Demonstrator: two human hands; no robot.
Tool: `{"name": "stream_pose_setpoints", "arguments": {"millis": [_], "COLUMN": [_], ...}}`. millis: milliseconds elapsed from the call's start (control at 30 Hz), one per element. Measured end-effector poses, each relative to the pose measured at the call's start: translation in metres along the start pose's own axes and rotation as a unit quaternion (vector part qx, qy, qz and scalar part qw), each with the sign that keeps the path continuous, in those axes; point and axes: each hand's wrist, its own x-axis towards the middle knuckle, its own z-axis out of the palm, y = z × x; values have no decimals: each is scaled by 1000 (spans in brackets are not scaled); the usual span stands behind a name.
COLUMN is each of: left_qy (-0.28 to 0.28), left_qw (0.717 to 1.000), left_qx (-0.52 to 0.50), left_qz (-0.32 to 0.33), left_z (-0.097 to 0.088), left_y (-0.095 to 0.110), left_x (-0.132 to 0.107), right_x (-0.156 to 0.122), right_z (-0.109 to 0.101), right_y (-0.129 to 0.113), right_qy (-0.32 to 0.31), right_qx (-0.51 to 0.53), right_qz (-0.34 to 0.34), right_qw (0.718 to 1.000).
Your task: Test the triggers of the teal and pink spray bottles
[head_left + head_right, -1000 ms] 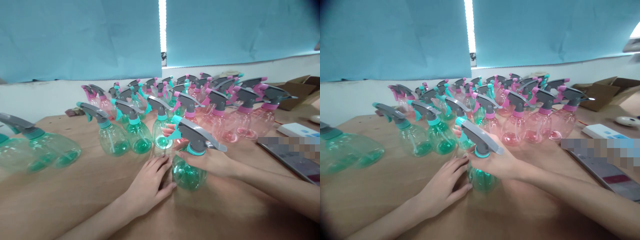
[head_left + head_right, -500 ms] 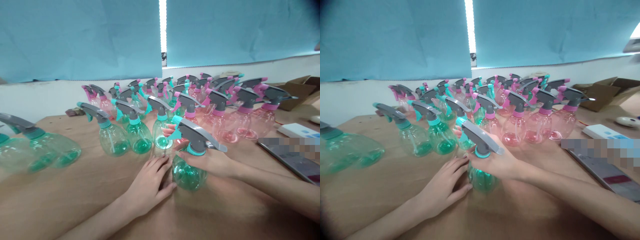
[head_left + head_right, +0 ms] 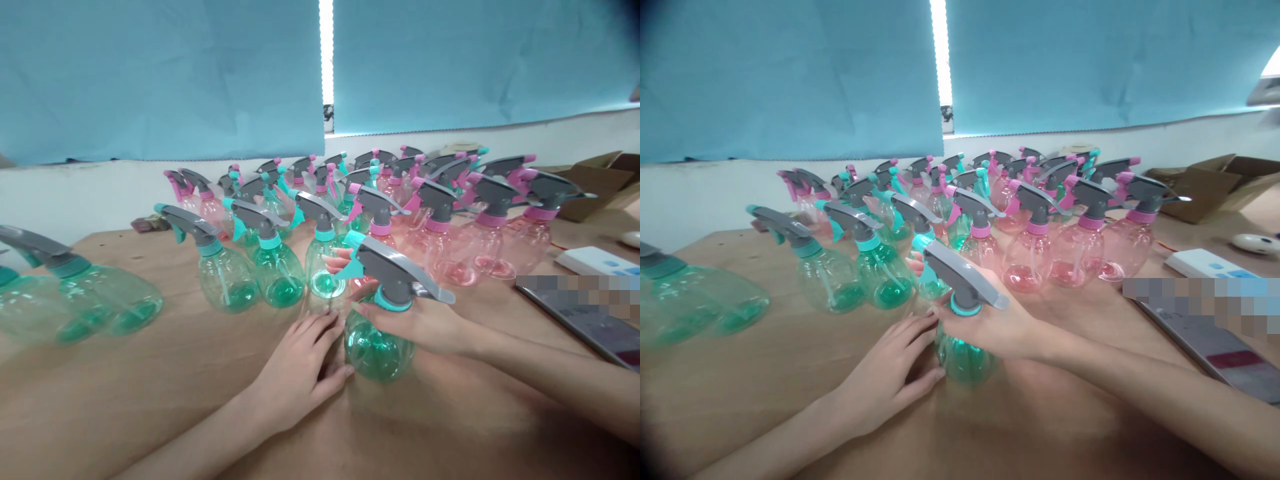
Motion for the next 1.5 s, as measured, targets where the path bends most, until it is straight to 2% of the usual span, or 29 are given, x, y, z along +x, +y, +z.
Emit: {"name": "stream_pose_setpoints", "arguments": {"millis": [467, 733, 867, 1000, 1200, 1367, 1500], "left_qy": [-5, -2, -7, -7, -12, -14, -13], "left_qw": [1000, 1000, 1000, 1000, 1000, 1000, 1000], "left_qx": [7, 0, 5, 8, 7, 9, 7], "left_qz": [3, 5, 2, 2, 2, 0, -2], "left_z": [0, 0, 0, 1, 0, 0, 1], "left_y": [-1, 0, 0, -1, 0, -1, -1], "left_x": [0, 0, 0, -1, 0, 0, 0], "right_x": [1, 1, 1, 0, -2, 2, 1], "right_z": [-3, -3, -3, -4, -2, 0, 1], "right_y": [-11, -13, -13, -9, -4, -6, -5], "right_qy": [14, 2, 10, -6, 5, 4, 18], "right_qx": [48, 103, 92, 72, 73, 92, 72], "right_qz": [10, -18, -3, -17, 40, -20, -19], "right_qw": [999, 994, 996, 997, 997, 996, 997]}}
